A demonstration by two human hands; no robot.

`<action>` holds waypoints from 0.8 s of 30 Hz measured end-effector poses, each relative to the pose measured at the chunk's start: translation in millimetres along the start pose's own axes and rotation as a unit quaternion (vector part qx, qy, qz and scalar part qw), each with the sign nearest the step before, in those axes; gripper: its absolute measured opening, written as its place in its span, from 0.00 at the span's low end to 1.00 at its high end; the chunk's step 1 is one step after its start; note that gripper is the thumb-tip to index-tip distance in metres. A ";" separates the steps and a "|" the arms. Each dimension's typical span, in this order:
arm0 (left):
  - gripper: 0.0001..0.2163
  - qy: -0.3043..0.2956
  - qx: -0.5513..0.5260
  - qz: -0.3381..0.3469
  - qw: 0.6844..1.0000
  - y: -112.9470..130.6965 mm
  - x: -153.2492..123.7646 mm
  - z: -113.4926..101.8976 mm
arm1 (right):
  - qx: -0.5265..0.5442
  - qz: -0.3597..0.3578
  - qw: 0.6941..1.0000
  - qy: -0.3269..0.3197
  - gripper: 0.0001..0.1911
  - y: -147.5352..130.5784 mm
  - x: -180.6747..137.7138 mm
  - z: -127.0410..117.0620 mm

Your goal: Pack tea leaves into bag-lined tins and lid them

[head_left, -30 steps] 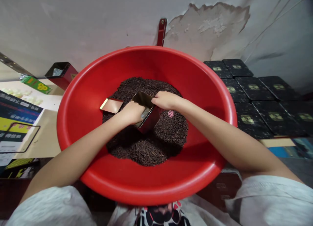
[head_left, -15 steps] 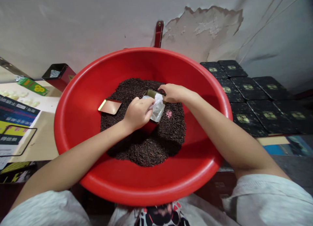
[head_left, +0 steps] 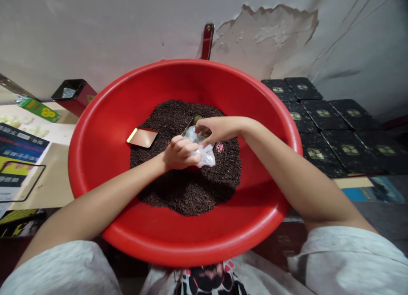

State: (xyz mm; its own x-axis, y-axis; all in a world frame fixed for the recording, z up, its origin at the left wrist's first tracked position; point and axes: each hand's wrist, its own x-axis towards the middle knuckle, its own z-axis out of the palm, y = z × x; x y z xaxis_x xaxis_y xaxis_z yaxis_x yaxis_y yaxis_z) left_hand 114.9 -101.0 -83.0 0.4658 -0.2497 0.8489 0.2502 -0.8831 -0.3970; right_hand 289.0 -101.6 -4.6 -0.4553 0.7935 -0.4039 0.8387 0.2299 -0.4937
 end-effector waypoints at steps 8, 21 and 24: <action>0.08 -0.330 -0.166 -0.012 0.929 10.2 -14.4 -1.1 | -0.067 0.001 0.996 -0.058 0.08 3.1 4.5 -1.1; 0.12 -0.257 -0.246 -0.184 0.917 7.2 -7.3 -0.7 | 0.139 0.048 0.988 0.046 0.11 16.6 -21.9 -26.1; 0.16 -0.210 -0.236 -0.269 0.910 9.2 6.1 -4.0 | 0.128 0.042 0.990 0.039 0.07 26.6 -18.3 -26.1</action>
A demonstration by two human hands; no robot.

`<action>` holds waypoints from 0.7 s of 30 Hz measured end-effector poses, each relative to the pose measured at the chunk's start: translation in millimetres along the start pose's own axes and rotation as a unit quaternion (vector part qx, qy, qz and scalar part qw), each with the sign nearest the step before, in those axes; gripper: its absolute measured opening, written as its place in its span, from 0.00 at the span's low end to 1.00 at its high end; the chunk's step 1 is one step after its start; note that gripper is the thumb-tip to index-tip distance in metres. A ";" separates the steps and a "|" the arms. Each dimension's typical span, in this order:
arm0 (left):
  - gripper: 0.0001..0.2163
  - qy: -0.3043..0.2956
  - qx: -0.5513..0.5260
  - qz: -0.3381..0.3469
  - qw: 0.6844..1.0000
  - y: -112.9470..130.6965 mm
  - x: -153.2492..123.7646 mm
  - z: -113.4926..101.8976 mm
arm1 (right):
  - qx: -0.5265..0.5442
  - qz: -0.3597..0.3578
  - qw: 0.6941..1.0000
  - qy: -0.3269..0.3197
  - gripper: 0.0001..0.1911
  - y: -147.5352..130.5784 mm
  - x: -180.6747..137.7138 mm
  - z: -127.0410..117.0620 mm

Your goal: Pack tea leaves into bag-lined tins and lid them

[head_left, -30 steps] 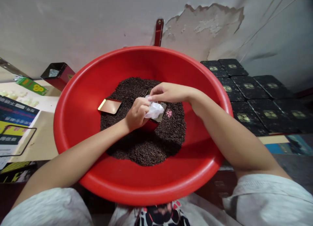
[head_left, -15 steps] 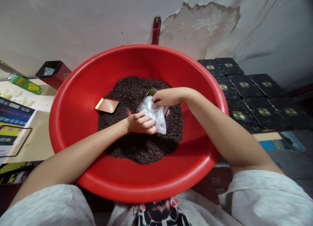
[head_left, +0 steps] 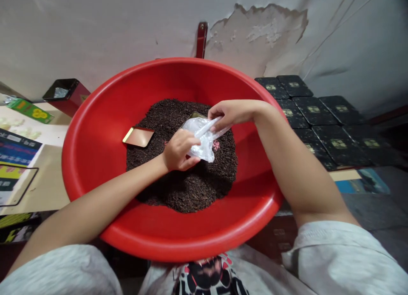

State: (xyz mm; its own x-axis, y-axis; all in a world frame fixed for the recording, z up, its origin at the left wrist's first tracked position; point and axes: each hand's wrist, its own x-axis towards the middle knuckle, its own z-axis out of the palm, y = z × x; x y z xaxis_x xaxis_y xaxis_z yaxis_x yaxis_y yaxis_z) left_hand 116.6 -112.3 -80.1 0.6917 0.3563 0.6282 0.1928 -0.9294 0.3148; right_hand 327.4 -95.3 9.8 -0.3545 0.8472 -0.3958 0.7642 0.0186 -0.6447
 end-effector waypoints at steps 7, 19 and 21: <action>0.13 0.009 -0.122 -0.301 0.946 32.3 32.1 -21.6 | 0.030 -0.010 0.993 0.110 0.05 1.3 13.1 11.4; 0.12 -0.106 0.127 -0.178 0.970 5.3 21.7 -19.1 | 0.169 0.070 0.968 0.170 0.13 6.0 40.3 35.7; 0.08 -0.068 0.102 -0.203 0.971 1.1 22.7 -21.3 | 0.261 0.086 0.954 0.123 0.13 10.2 41.8 35.3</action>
State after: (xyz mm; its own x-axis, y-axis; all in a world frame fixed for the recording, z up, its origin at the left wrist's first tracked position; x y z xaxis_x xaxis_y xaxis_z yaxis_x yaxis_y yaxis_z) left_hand 117.7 -103.2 -50.3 0.6132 0.6938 0.3777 0.5933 -0.7202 0.3596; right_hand 301.4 -78.4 -36.5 -0.0622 0.9136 -0.4017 0.4053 -0.3447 -0.8467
